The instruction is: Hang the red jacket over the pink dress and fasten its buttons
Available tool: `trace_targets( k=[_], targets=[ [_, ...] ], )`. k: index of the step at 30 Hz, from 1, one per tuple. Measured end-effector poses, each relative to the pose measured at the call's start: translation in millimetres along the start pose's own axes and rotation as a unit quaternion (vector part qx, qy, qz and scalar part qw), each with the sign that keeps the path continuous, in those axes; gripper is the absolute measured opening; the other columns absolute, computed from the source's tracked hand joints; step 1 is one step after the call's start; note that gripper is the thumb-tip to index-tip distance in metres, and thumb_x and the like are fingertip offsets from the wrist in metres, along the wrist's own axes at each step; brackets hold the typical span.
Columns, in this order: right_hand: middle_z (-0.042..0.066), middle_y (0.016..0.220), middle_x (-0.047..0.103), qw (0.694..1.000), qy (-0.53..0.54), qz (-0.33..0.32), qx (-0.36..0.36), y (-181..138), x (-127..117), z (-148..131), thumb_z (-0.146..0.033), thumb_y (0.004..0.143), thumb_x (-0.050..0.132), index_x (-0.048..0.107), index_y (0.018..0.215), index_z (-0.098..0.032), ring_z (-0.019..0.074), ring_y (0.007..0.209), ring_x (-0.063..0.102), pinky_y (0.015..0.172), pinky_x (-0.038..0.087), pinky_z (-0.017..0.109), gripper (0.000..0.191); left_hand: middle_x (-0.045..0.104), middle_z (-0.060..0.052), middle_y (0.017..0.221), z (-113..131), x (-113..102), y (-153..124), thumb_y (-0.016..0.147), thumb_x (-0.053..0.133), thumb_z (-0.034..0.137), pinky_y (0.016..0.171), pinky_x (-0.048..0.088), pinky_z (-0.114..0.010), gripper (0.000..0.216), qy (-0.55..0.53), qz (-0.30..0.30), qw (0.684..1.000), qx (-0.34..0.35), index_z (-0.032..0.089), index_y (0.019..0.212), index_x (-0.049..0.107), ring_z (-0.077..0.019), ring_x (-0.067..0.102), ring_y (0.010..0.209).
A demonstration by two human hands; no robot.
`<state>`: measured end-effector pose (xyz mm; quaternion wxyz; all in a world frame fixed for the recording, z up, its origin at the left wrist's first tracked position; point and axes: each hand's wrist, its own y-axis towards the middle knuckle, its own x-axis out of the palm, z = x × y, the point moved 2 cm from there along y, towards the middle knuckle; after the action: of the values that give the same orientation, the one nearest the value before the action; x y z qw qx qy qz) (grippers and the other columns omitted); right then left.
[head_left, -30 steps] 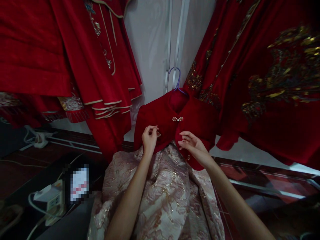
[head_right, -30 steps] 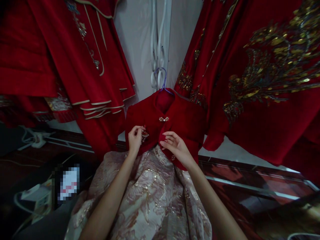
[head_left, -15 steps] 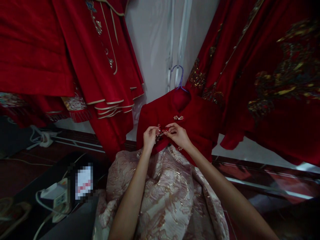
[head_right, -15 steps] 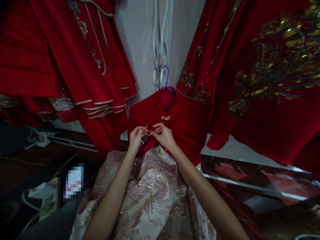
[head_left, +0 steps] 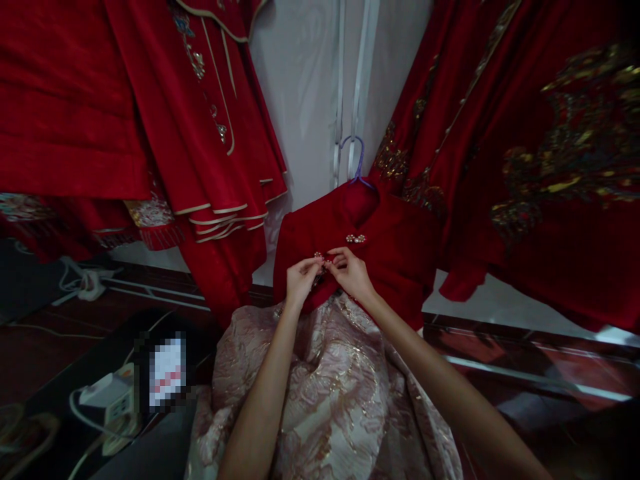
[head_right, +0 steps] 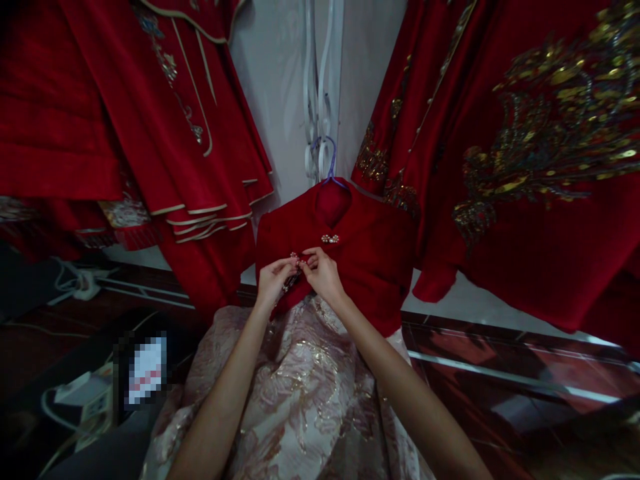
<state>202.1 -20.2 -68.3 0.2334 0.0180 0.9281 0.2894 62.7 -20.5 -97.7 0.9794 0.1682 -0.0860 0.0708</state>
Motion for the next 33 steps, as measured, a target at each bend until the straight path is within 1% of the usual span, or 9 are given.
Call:
trace_targets(
  k=[5, 12, 15, 17, 20, 24, 27, 29, 33],
  targets=[
    [0.001, 0.074, 0.059, 1.000, -0.012, 0.000, -0.015, 1, 3, -2, -0.025, 0.077, 0.057, 0.056, 0.102, -0.017, 0.0112, 0.065, 0.058, 0.063, 0.049, 0.023, 0.025, 0.071, -0.010, 0.086, 3, -2, -2, 0.066, 0.067, 0.023, 0.077, 0.053, -0.030, 0.027, 0.071, 0.008, 0.997, 0.025, 0.010, 0.090, 0.069, -0.0153, 0.067, 0.075],
    [0.002, 0.078, 0.060, 1.000, -0.019, 0.003, -0.018, 3, 4, -6, -0.025, 0.080, 0.054, 0.056, 0.102, -0.017, 0.0122, 0.068, 0.059, 0.064, 0.050, 0.024, 0.023, 0.070, -0.008, 0.081, 6, -4, -3, 0.069, 0.065, 0.025, 0.071, 0.053, -0.028, 0.020, 0.154, -0.001, 0.986, 0.069, 0.012, 0.083, 0.067, -0.0144, 0.066, 0.070],
    [0.004, 0.084, 0.064, 0.999, 0.018, -0.028, -0.008, -2, -6, -9, -0.026, 0.083, 0.051, 0.057, 0.103, -0.019, 0.0131, 0.073, 0.062, 0.067, 0.051, 0.026, 0.023, 0.069, -0.007, 0.085, 4, -7, 0, 0.072, 0.062, 0.024, 0.073, 0.052, -0.027, 0.019, 0.149, -0.024, 0.985, 0.080, 0.014, 0.089, 0.063, -0.0131, 0.065, 0.075],
    [0.005, 0.092, 0.067, 0.997, 0.050, -0.063, -0.001, -13, -18, -7, -0.028, 0.085, 0.049, 0.060, 0.101, -0.020, 0.0140, 0.082, 0.064, 0.076, 0.051, 0.028, 0.021, 0.067, -0.006, 0.083, 2, -12, 2, 0.073, 0.060, 0.021, 0.073, 0.052, -0.027, 0.020, 0.160, -0.038, 0.983, 0.078, 0.014, 0.091, 0.059, -0.0122, 0.064, 0.075],
    [0.005, 0.100, 0.067, 0.993, 0.069, -0.089, 0.031, -37, -42, 7, -0.033, 0.086, 0.049, 0.065, 0.096, -0.021, 0.0157, 0.091, 0.064, 0.084, 0.049, 0.031, 0.022, 0.065, -0.003, 0.075, -2, -24, 3, 0.069, 0.062, 0.015, 0.070, 0.051, -0.026, 0.021, 0.197, -0.092, 0.975, 0.045, 0.015, 0.088, 0.055, -0.0110, 0.063, 0.070],
    [0.006, 0.093, 0.068, 0.992, 0.044, -0.051, 0.106, -62, -73, 34, -0.038, 0.083, 0.054, 0.064, 0.095, -0.019, 0.0170, 0.083, 0.065, 0.076, 0.052, 0.031, 0.024, 0.061, -0.001, 0.074, -7, -34, -6, 0.062, 0.070, 0.017, 0.056, 0.050, -0.022, 0.028, 0.234, -0.210, 0.946, -0.079, 0.015, 0.084, 0.054, -0.0095, 0.058, 0.061],
    [0.005, 0.083, 0.066, 0.991, 0.016, -0.073, 0.115, -68, -77, 48, -0.038, 0.077, 0.061, 0.062, 0.094, -0.018, 0.0154, 0.075, 0.063, 0.072, 0.052, 0.031, 0.026, 0.058, -0.002, 0.080, -9, -33, -14, 0.057, 0.076, 0.024, 0.047, 0.048, -0.022, 0.041, 0.236, -0.233, 0.931, -0.153, 0.016, 0.089, 0.051, -0.0085, 0.055, 0.056],
    [0.003, 0.080, 0.064, 0.988, 0.012, -0.100, 0.118, -70, -71, 52, -0.039, 0.072, 0.066, 0.060, 0.094, -0.018, 0.0141, 0.071, 0.061, 0.069, 0.051, 0.029, 0.031, 0.055, -0.002, 0.087, -6, -30, -16, 0.053, 0.079, 0.025, 0.049, 0.048, -0.023, 0.049, 0.249, -0.233, 0.929, -0.142, 0.017, 0.091, 0.049, -0.0080, 0.054, 0.058],
    [0.000, 0.073, 0.058, 0.987, -0.008, -0.101, 0.127, -73, -52, 55, -0.037, 0.064, 0.071, 0.057, 0.094, -0.017, 0.0124, 0.067, 0.056, 0.064, 0.049, 0.026, 0.038, 0.050, -0.004, 0.097, 7, -27, -16, 0.045, 0.082, 0.028, 0.058, 0.047, -0.026, 0.058, 0.339, -0.207, 0.918, -0.019, 0.017, 0.091, 0.048, -0.0093, 0.052, 0.064]
  ],
)
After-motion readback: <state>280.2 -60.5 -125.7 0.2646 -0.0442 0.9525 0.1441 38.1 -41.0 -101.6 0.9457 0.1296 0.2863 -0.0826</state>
